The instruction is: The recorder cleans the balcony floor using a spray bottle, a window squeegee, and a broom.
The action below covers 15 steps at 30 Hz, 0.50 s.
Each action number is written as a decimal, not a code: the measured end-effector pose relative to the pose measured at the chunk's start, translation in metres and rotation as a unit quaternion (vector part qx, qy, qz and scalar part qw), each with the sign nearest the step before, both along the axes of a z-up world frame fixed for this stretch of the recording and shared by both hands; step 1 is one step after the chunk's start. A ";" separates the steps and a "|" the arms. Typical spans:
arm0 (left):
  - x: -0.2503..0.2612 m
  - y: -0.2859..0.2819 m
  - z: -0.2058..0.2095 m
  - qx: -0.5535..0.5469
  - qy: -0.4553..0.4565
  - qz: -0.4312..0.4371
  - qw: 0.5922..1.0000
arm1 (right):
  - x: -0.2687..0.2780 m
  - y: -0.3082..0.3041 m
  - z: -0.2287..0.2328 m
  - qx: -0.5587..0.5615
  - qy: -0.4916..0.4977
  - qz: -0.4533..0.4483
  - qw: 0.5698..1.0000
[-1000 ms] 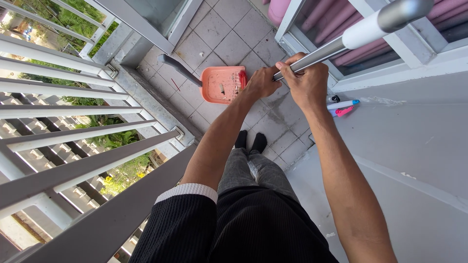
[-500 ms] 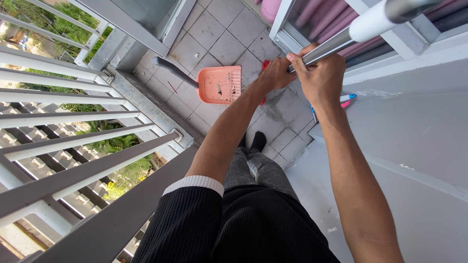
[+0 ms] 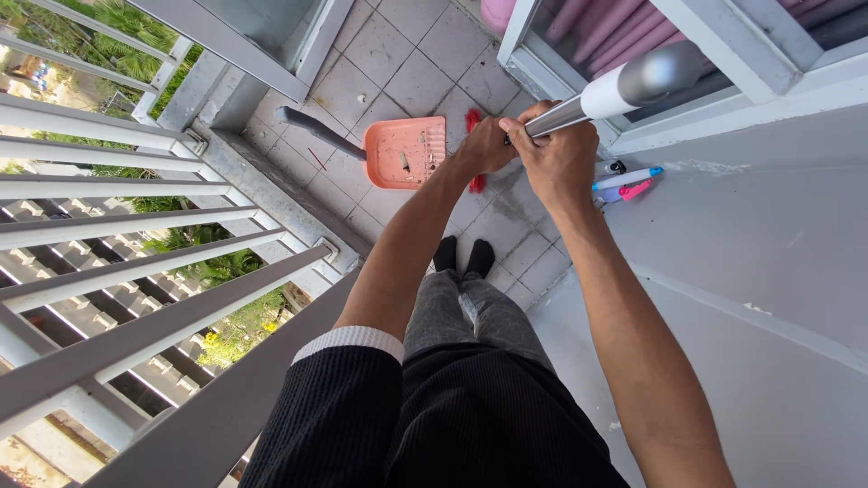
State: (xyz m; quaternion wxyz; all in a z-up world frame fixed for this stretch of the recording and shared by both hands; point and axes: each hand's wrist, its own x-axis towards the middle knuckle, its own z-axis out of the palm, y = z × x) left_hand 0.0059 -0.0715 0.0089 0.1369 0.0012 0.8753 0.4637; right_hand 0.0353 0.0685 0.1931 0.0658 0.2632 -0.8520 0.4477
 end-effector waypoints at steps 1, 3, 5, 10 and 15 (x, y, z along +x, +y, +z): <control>0.000 -0.002 -0.001 0.000 0.000 0.002 1.000 | 0.000 -0.001 0.000 0.000 0.000 0.002 1.000; 0.001 -0.004 -0.004 0.015 0.052 -0.001 0.999 | 0.001 -0.003 0.001 0.004 -0.033 -0.003 0.999; 0.003 -0.007 0.010 0.009 0.037 0.000 0.999 | 0.000 -0.003 -0.005 0.004 -0.013 0.003 1.000; 0.001 -0.023 0.015 -0.034 0.009 -0.007 0.999 | -0.001 -0.011 -0.015 -0.022 -0.007 0.013 1.000; 0.007 -0.032 0.024 -0.076 0.000 -0.003 0.997 | 0.004 -0.016 -0.008 -0.058 -0.037 0.026 0.997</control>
